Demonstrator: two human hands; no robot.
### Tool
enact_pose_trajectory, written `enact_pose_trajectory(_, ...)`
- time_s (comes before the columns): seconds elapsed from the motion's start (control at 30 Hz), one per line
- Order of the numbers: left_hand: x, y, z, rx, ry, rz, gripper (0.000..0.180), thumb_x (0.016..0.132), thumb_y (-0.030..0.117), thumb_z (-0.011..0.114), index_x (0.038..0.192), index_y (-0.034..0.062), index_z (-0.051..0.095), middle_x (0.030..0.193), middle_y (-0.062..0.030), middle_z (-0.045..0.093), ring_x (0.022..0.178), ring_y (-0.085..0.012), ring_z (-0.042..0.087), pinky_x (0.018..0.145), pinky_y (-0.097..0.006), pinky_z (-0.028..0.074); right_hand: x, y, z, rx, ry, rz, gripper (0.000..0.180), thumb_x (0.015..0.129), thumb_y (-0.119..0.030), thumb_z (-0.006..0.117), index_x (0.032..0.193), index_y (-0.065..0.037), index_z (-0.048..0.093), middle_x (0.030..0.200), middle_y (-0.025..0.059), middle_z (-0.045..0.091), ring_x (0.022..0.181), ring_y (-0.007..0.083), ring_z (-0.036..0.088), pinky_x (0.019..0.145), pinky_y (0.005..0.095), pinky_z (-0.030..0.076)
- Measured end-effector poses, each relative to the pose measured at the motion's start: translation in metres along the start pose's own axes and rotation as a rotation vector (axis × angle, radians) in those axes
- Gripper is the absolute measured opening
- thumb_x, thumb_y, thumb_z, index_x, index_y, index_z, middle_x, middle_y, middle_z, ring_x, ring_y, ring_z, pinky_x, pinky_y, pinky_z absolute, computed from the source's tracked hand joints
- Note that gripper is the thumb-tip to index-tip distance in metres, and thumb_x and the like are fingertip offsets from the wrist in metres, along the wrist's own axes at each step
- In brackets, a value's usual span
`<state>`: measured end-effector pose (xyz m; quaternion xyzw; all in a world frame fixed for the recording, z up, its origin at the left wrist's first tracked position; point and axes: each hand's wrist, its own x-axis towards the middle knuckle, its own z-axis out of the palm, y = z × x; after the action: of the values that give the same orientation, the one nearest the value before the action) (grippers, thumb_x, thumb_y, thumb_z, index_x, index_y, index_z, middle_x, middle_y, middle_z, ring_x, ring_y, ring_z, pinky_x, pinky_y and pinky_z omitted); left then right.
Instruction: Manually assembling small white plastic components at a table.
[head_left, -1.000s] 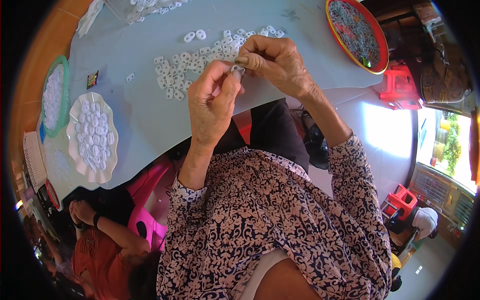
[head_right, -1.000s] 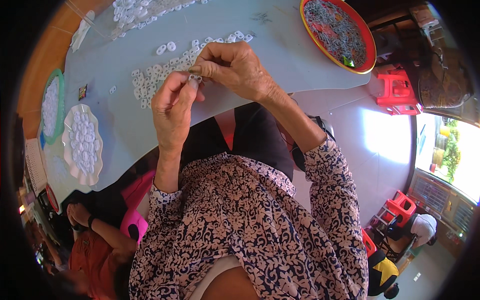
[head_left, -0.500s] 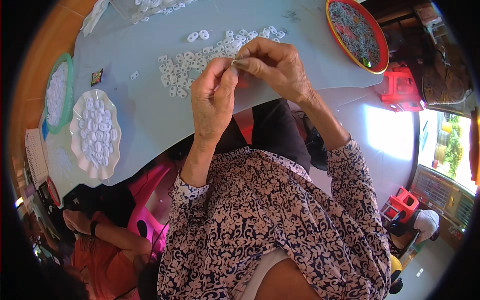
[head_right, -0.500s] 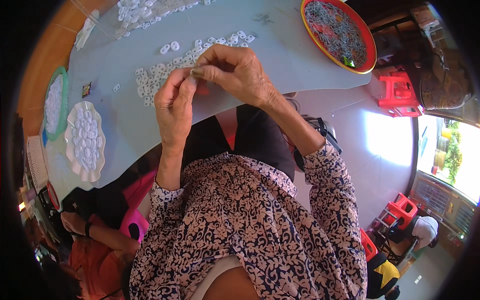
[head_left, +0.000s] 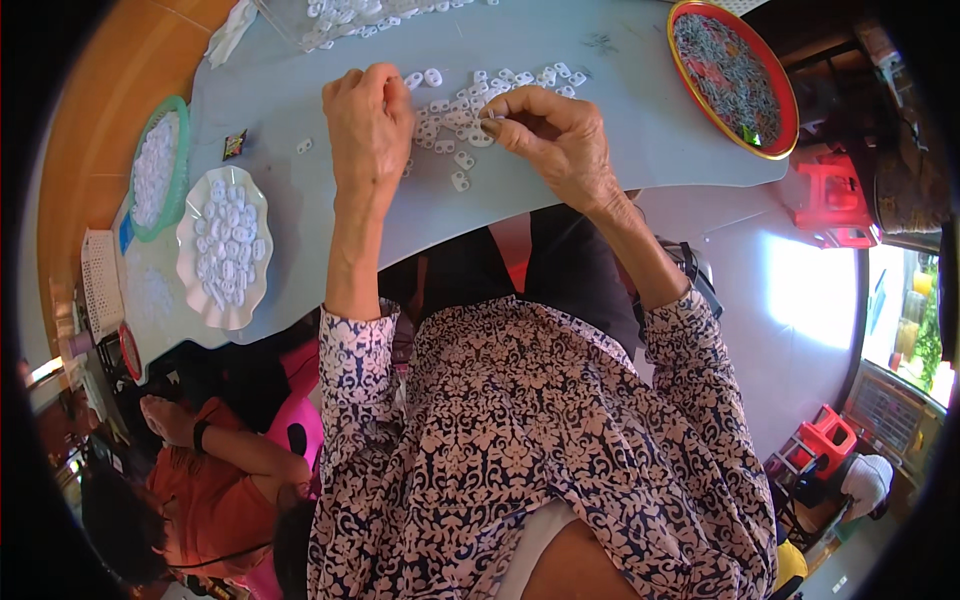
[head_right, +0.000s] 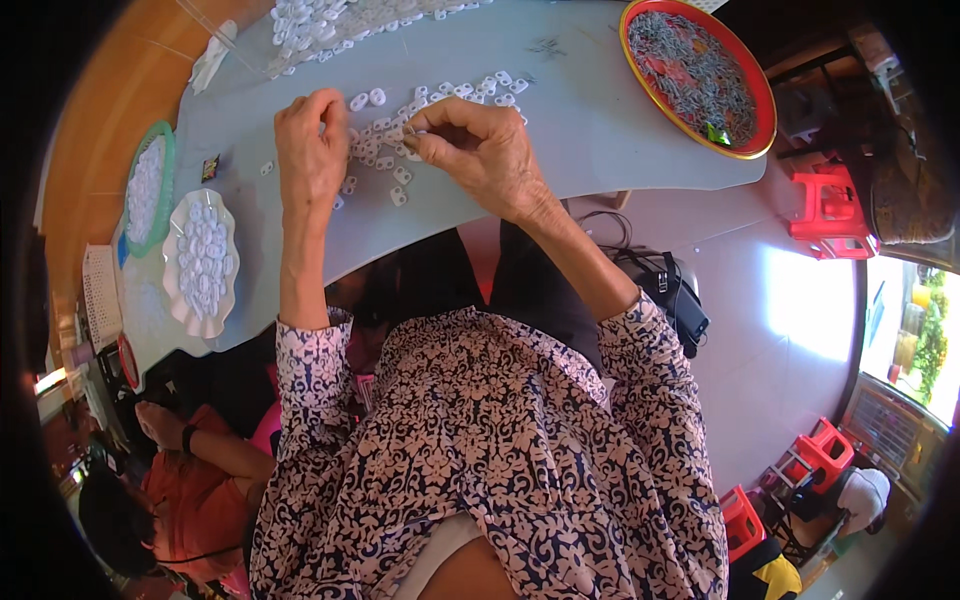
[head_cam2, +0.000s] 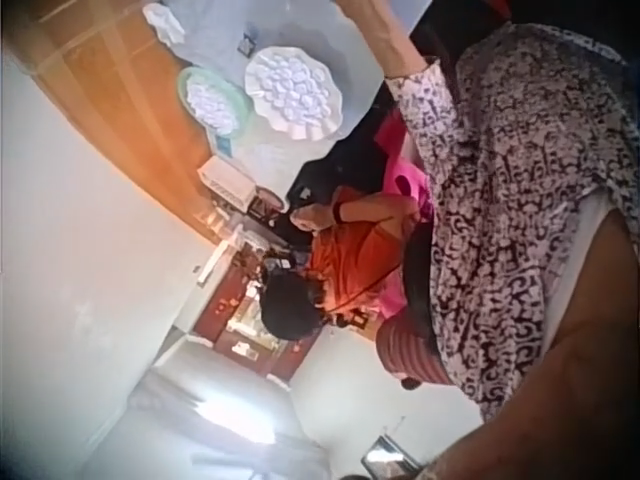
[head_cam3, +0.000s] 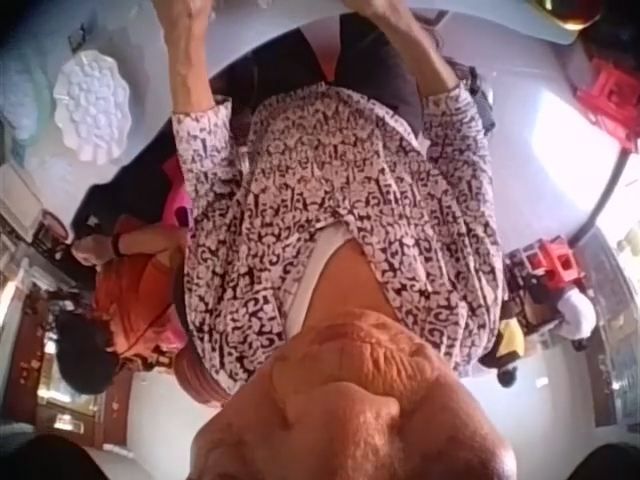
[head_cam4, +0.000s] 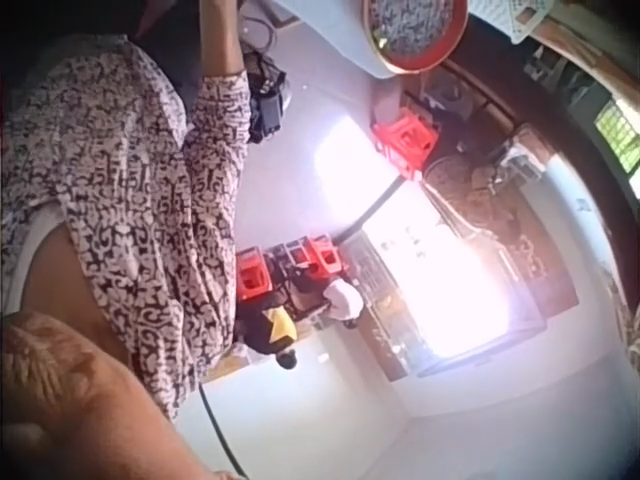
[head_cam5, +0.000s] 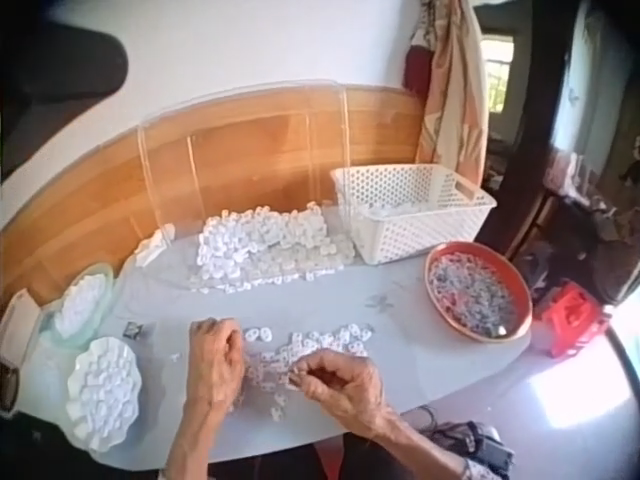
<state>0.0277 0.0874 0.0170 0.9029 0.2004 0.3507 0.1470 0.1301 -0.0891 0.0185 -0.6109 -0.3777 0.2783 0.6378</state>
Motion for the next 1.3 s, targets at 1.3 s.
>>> enact_pose_trajectory(1.3,-0.032,0.071,0.014,-1.055,0.009,-0.444,0.021,0.086,0.011,0.063,0.100,0.0001,0.055,0.083,-0.0024,0.058,0.073,-0.0072,0.052,0.064,-0.021,0.044,0.009,0.006,0.005,0.734,0.009,0.098,0.009,0.092,-0.012,0.055,0.094,-0.004,0.058,0.091,0.0043,0.061,0.071,0.0085,0.050,0.069,0.0245,0.047)
